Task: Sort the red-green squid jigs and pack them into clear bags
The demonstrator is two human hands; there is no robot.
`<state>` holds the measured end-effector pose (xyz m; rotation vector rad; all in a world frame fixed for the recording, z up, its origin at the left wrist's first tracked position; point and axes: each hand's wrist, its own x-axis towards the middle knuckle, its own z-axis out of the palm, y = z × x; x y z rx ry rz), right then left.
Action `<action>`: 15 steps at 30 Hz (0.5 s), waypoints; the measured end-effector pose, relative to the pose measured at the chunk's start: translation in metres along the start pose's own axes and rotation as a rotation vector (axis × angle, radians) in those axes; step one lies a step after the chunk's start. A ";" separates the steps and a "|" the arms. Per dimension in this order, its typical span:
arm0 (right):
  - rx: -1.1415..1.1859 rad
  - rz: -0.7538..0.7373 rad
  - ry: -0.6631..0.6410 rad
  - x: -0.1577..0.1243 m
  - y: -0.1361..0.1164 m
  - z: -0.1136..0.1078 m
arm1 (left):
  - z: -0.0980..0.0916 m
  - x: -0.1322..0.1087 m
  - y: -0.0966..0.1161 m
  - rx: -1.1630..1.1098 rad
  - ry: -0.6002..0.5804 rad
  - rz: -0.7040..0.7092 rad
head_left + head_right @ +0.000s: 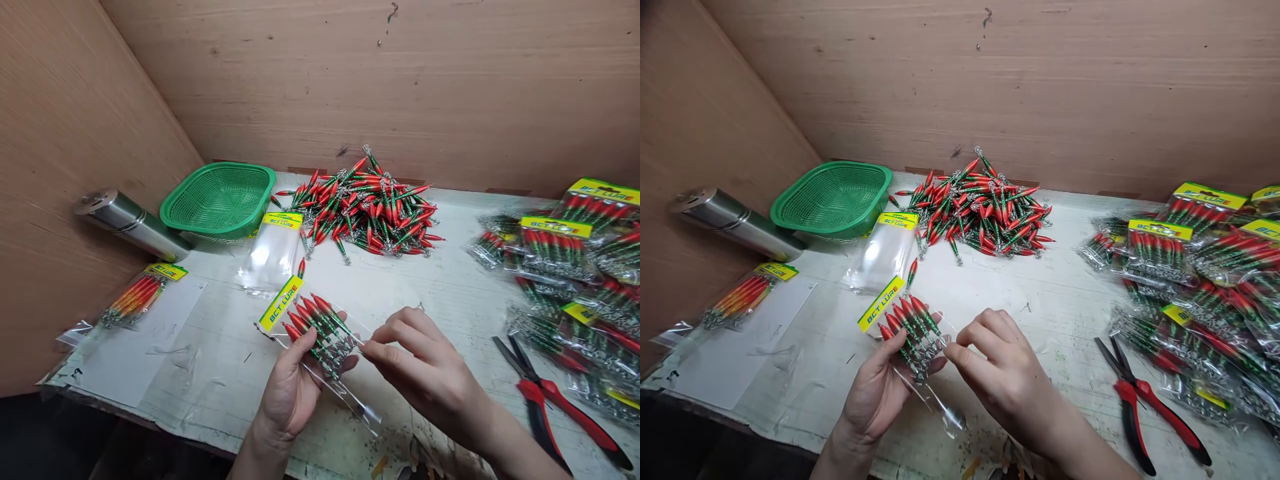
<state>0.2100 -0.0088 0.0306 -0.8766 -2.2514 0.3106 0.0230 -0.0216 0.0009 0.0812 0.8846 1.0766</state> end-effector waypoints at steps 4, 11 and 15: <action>0.021 0.010 0.047 -0.003 -0.001 0.003 | 0.000 0.000 -0.001 0.005 0.004 0.000; 0.037 0.189 0.106 -0.006 0.001 0.010 | 0.000 -0.002 -0.002 0.091 -0.085 -0.058; 0.094 0.210 0.056 -0.016 0.002 0.007 | -0.001 -0.001 -0.004 0.163 -0.140 -0.106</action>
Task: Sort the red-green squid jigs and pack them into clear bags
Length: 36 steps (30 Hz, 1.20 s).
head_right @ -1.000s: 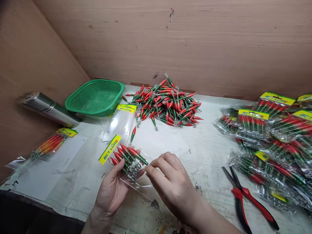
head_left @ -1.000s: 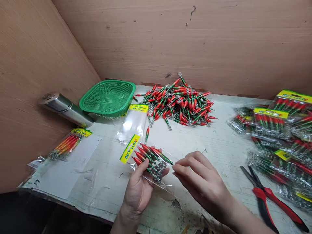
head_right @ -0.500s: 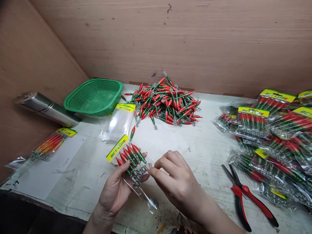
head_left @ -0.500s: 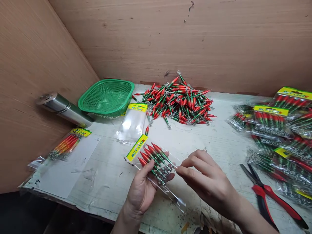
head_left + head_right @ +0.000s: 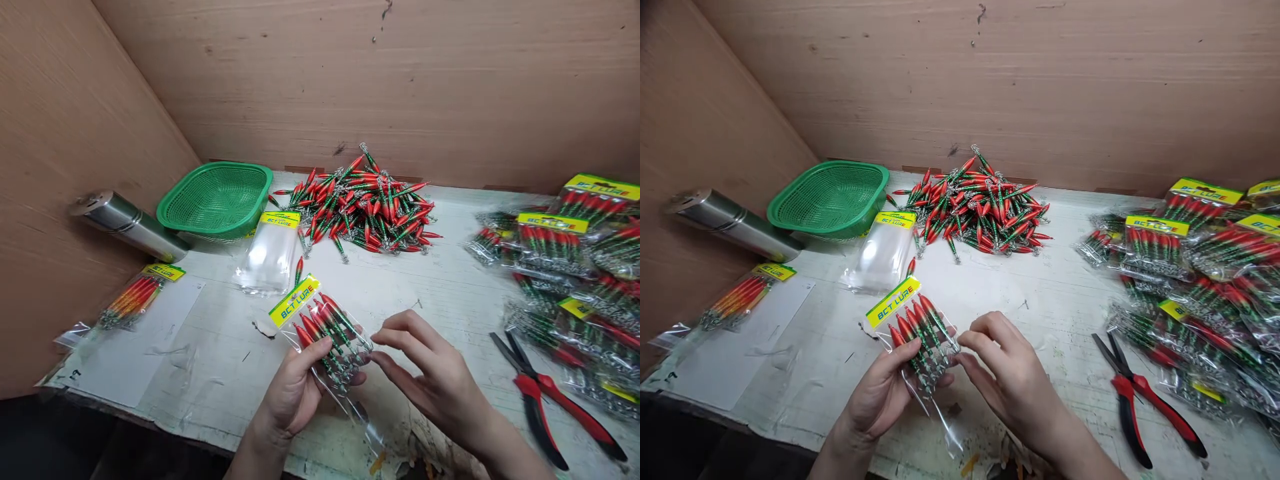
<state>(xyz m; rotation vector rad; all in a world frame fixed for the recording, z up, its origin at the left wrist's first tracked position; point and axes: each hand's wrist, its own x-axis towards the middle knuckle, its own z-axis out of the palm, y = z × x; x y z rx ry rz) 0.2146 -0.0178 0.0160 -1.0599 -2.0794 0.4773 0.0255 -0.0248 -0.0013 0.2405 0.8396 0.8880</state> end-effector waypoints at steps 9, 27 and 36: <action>-0.193 0.021 0.088 -0.057 0.025 0.003 | 0.012 0.047 -0.013 0.378 -0.041 -0.101; -0.454 0.079 -0.057 -0.076 0.029 0.026 | -0.007 0.045 -0.035 1.360 -0.312 0.618; 0.083 0.293 -0.170 -0.070 -0.001 0.026 | -0.013 0.004 -0.043 0.994 0.150 0.243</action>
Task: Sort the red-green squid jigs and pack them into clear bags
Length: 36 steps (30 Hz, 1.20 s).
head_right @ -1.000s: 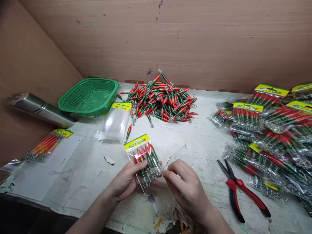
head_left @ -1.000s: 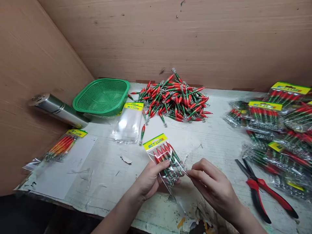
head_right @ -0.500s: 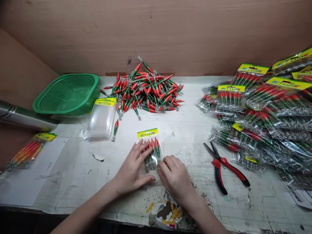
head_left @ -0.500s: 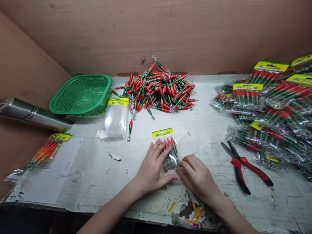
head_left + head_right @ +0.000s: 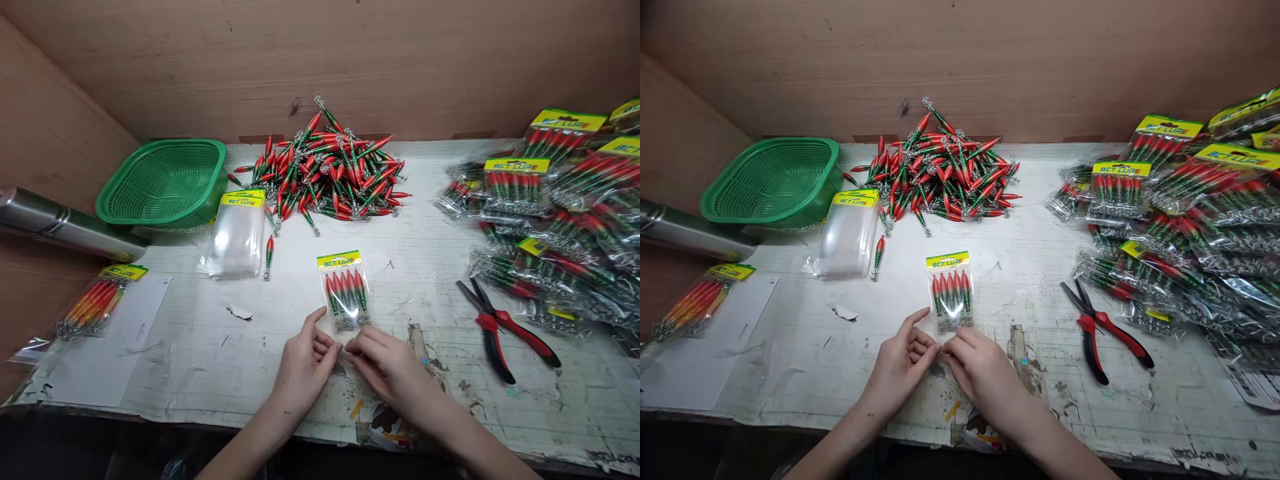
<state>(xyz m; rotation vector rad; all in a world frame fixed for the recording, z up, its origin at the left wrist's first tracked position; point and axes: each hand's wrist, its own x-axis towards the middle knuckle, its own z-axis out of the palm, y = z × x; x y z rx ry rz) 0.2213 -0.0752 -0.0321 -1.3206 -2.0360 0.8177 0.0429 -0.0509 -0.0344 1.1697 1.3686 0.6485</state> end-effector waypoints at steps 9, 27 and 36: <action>-0.045 -0.045 -0.080 0.010 0.005 0.031 | 0.007 0.010 -0.007 -0.221 -0.025 -0.185; -0.752 -0.284 0.217 -0.035 0.053 -0.071 | -0.020 0.008 -0.017 0.804 0.012 0.960; -0.206 -0.455 0.076 -0.001 0.054 -0.014 | -0.016 0.039 -0.020 0.752 -0.082 1.309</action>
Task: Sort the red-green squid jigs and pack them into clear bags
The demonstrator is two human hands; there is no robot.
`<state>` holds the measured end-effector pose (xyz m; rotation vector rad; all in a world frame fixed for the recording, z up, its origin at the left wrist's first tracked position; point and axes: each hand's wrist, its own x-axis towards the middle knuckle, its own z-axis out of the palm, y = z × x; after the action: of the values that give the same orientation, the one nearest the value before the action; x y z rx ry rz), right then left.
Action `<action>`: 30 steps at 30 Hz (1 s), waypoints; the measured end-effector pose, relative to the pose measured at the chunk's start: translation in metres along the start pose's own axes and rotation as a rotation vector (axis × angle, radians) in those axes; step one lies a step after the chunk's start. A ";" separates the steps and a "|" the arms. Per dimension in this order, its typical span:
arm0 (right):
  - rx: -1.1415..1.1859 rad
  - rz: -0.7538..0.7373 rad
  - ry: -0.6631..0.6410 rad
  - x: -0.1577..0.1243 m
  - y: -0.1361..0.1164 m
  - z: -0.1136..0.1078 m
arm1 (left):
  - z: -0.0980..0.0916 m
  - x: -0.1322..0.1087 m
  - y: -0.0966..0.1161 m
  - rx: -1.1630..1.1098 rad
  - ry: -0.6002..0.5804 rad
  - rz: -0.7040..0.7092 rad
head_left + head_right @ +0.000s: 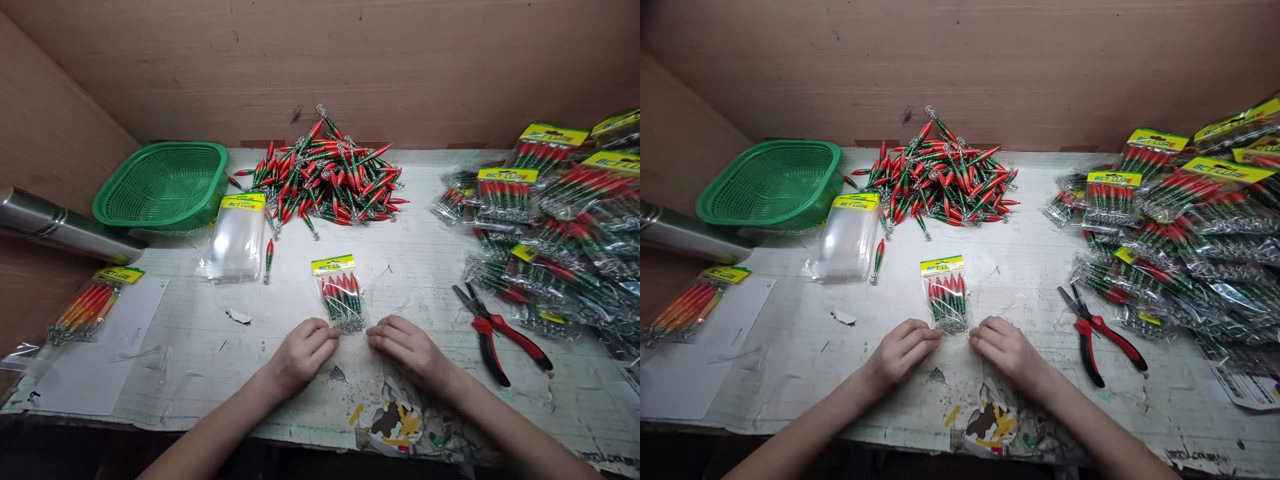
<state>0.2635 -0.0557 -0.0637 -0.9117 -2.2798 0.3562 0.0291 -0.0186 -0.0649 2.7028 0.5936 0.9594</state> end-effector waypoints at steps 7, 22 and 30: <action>0.139 0.373 0.080 0.000 -0.005 0.002 | 0.000 -0.006 0.011 -0.150 0.078 -0.211; 0.014 0.823 0.231 0.013 -0.023 0.029 | 0.019 0.010 0.032 -0.024 0.015 -0.944; -0.051 0.927 0.259 0.023 -0.027 0.033 | 0.018 0.028 0.029 0.078 -0.147 -1.168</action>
<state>0.2150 -0.0600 -0.0657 -1.8875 -1.5151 0.5249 0.0687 -0.0332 -0.0538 1.8480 1.8468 0.3852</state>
